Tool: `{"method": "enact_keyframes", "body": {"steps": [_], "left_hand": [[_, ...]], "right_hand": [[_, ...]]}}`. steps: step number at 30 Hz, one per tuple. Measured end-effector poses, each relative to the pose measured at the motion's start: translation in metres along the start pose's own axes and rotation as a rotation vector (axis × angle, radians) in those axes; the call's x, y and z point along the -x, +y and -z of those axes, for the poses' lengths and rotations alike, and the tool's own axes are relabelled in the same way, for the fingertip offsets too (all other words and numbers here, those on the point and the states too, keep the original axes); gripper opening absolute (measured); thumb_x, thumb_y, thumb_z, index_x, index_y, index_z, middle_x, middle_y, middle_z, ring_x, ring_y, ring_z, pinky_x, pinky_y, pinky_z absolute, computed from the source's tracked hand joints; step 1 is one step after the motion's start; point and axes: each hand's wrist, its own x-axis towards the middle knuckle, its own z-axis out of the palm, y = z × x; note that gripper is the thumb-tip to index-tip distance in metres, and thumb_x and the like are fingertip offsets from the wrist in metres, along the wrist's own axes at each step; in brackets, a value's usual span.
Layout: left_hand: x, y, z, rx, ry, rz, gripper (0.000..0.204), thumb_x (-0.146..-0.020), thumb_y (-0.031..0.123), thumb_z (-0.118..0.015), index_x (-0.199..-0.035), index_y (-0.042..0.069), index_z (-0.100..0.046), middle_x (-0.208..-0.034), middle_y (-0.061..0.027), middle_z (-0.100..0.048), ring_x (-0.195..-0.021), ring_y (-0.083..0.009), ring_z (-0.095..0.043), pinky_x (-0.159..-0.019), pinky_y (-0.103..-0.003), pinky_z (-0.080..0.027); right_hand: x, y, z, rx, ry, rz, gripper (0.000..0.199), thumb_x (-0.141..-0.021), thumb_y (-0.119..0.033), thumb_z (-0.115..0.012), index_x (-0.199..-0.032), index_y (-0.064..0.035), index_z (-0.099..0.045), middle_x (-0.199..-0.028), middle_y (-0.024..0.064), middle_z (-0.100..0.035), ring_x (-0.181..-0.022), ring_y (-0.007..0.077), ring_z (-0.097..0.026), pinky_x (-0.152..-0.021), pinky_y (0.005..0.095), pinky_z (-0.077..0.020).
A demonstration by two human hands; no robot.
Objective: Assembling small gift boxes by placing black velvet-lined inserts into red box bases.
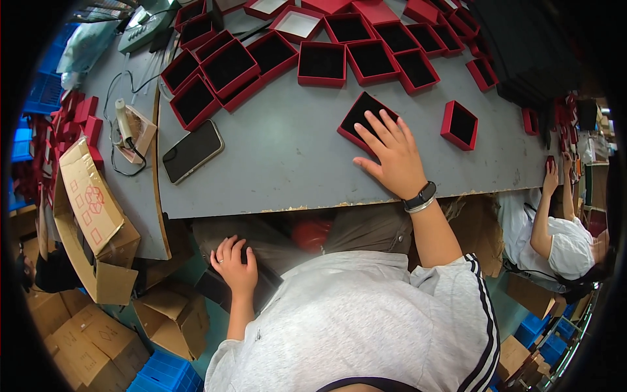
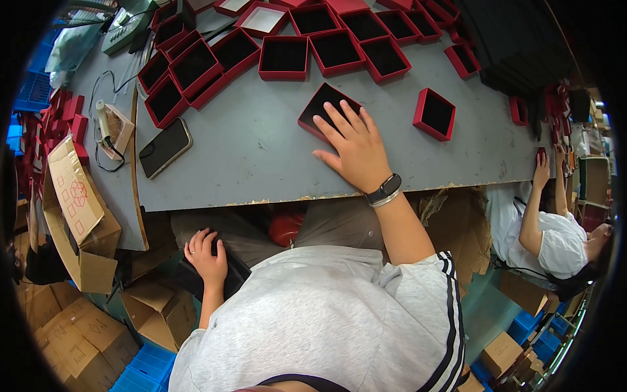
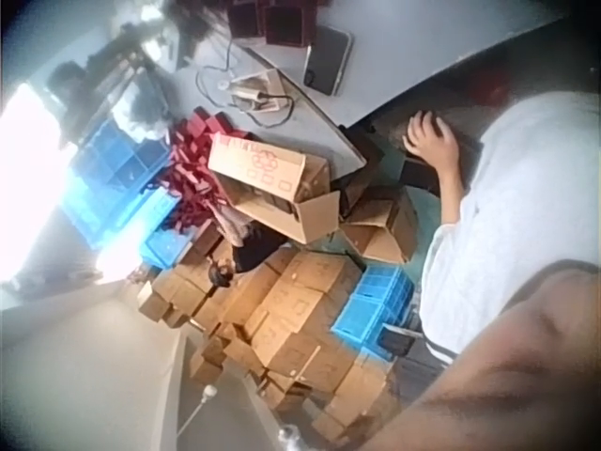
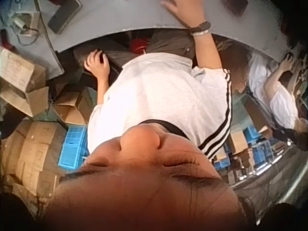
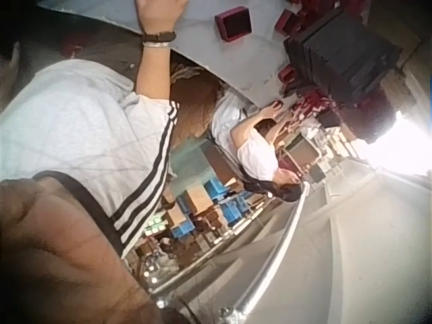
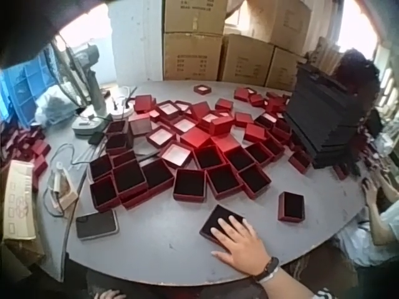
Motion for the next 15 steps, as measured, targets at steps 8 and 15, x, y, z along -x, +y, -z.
{"method": "enact_keyframes", "body": {"steps": [8,15], "left_hand": [[0.0,0.001,0.003,-0.001,-0.007,0.004,0.02,-0.084,0.021,-0.065,-0.102,0.012,-0.068,-0.121,-0.0015,-0.062,-0.125,-0.0249,-0.05,-0.112,-0.055,-0.022],[0.0,0.0,0.0,0.003,-0.007,0.003,0.02,-0.084,0.02,-0.065,-0.101,0.012,-0.068,-0.12,-0.0018,-0.063,-0.125,-0.0251,-0.05,-0.111,-0.056,-0.022]], "right_hand": [[-0.009,0.006,0.003,-0.112,0.037,0.019,0.06,-0.084,-0.045,-0.071,-0.134,-0.014,-0.057,-0.144,0.0078,-0.051,-0.135,0.0256,-0.045,-0.115,0.0484,-0.0293],[-0.015,0.015,-0.004,-0.046,-0.06,-0.09,0.061,-0.09,-0.047,-0.063,-0.138,-0.0108,-0.053,-0.143,0.0113,-0.051,-0.133,0.0259,-0.047,-0.113,0.0468,-0.0306]]}}
